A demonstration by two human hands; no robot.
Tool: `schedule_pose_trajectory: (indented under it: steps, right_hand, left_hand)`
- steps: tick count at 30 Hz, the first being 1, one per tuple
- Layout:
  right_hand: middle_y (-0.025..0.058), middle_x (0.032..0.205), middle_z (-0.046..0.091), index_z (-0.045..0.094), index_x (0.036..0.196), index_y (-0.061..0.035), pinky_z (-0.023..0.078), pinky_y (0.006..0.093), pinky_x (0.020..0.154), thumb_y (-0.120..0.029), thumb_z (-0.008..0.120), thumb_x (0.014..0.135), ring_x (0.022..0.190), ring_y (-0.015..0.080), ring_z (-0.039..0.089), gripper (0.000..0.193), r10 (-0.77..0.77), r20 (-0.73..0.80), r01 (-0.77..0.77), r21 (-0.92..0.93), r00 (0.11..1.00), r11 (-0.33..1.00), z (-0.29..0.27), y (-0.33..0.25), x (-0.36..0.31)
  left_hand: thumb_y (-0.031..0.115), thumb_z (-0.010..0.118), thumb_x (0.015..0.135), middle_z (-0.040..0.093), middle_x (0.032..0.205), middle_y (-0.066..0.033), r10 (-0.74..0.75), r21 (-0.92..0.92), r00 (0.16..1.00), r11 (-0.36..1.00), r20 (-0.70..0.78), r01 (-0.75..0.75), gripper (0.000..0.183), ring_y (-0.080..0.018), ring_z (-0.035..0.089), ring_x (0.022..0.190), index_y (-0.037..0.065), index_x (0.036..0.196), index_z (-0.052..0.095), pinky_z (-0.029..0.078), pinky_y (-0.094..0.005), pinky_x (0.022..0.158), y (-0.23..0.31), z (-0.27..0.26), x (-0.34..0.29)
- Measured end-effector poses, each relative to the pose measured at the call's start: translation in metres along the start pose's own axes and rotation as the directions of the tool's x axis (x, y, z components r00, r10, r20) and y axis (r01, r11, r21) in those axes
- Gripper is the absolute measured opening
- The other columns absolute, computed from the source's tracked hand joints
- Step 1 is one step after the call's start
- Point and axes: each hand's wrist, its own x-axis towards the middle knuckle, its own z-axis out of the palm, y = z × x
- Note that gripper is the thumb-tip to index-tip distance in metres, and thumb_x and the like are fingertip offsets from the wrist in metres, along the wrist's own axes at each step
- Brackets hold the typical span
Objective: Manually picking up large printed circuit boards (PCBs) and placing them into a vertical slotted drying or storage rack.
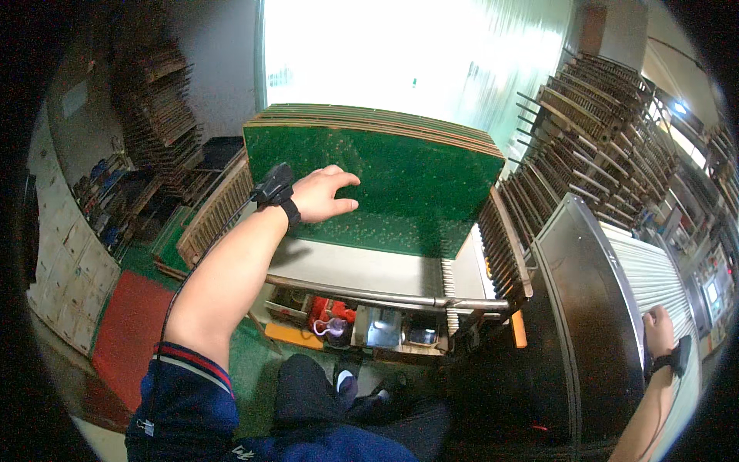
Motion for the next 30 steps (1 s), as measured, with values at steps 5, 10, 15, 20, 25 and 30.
schedule_pose_trajectory:
  steps: [5, 10, 15, 20, 25, 30]
  right_hand:
    - [0.0215, 0.086, 0.06, 0.057, 0.095, 0.0044, 0.046, 0.0399, 0.078, -0.014, 0.056, 0.088, 0.084, 0.0353, 0.059, 0.02, -0.064, 0.003, 0.064, 0.005, 0.998, 0.998, -0.001, 0.022, -0.002]
    - [0.0266, 0.101, 0.062, 0.058, 0.104, 0.0033, 0.046, 0.0429, 0.082, -0.018, 0.051, 0.095, 0.097, 0.0428, 0.059, 0.025, -0.052, 0.089, 0.065, -0.15, 0.995, 0.987, -0.009, 0.008, 0.007]
    - [0.0233, 0.103, 0.064, 0.059, 0.113, 0.0022, 0.046, 0.0377, 0.088, -0.022, 0.05, 0.098, 0.098, 0.0344, 0.062, 0.03, -0.074, 0.126, 0.1, -0.216, 0.989, 0.971, -0.009, 0.082, 0.03]
    - [0.0139, 0.11, 0.061, 0.058, 0.115, -0.0008, 0.042, 0.0339, 0.094, -0.024, 0.048, 0.1, 0.106, 0.0242, 0.057, 0.029, -0.079, 0.197, 0.121, -0.212, 0.977, 0.97, -0.005, 0.09, 0.056]
    - [0.0072, 0.111, 0.059, 0.058, 0.114, 0.0002, 0.04, 0.0296, 0.097, -0.019, 0.049, 0.1, 0.109, 0.0178, 0.054, 0.025, -0.15, 0.121, 0.158, -0.058, 0.981, 0.986, -0.002, 0.166, 0.075]
    - [0.0072, 0.114, 0.058, 0.058, 0.115, 0.0002, 0.039, 0.0285, 0.099, -0.02, 0.049, 0.1, 0.111, 0.0176, 0.052, 0.027, -0.127, 0.152, 0.13, -0.009, 0.98, 0.991, -0.005, 0.186, 0.076]
  left_hand:
    - [0.037, 0.066, 0.085, 0.057, 0.12, -0.0191, 0.019, -0.004, 1.0, 1.0, 0.009, -0.019, 0.051, -0.036, 0.054, 0.114, 0.007, 0.125, 0.057, 0.044, -0.0426, 0.098, 0.004, 0.001, 0.0]
    - [0.038, 0.065, 0.086, 0.058, 0.118, -0.0203, 0.06, 0.068, 0.997, 0.996, 0.057, -0.063, 0.05, -0.0349, 0.055, 0.114, 0.006, 0.125, 0.058, 0.044, -0.0425, 0.099, 0.005, -0.01, 0.001]
    - [0.03, 0.063, 0.091, 0.057, 0.127, -0.0225, -0.097, -0.04, 0.965, 0.993, 0.243, 0.11, 0.056, -0.0324, 0.056, 0.116, -0.002, 0.134, 0.048, 0.046, -0.04, 0.098, 0.039, -0.017, 0.014]
    - [0.038, 0.063, 0.091, 0.051, 0.134, -0.0214, -0.137, 0.064, 0.976, 0.99, 0.171, 0.127, 0.058, -0.0312, 0.051, 0.123, 0.001, 0.134, 0.049, 0.041, -0.0387, 0.104, 0.022, -0.02, 0.008]
    - [0.038, 0.061, 0.092, 0.051, 0.135, -0.0203, -0.111, 0.03, 0.979, 0.994, 0.173, 0.107, 0.058, -0.0307, 0.051, 0.123, 0.002, 0.136, 0.047, 0.041, -0.039, 0.104, 0.022, -0.018, 0.003]
    - [0.038, 0.061, 0.092, 0.051, 0.135, -0.0199, -0.129, 0.037, 0.973, 0.992, 0.19, 0.124, 0.059, -0.0302, 0.05, 0.125, 0.003, 0.137, 0.046, 0.04, -0.0389, 0.105, 0.028, -0.011, 0.005]
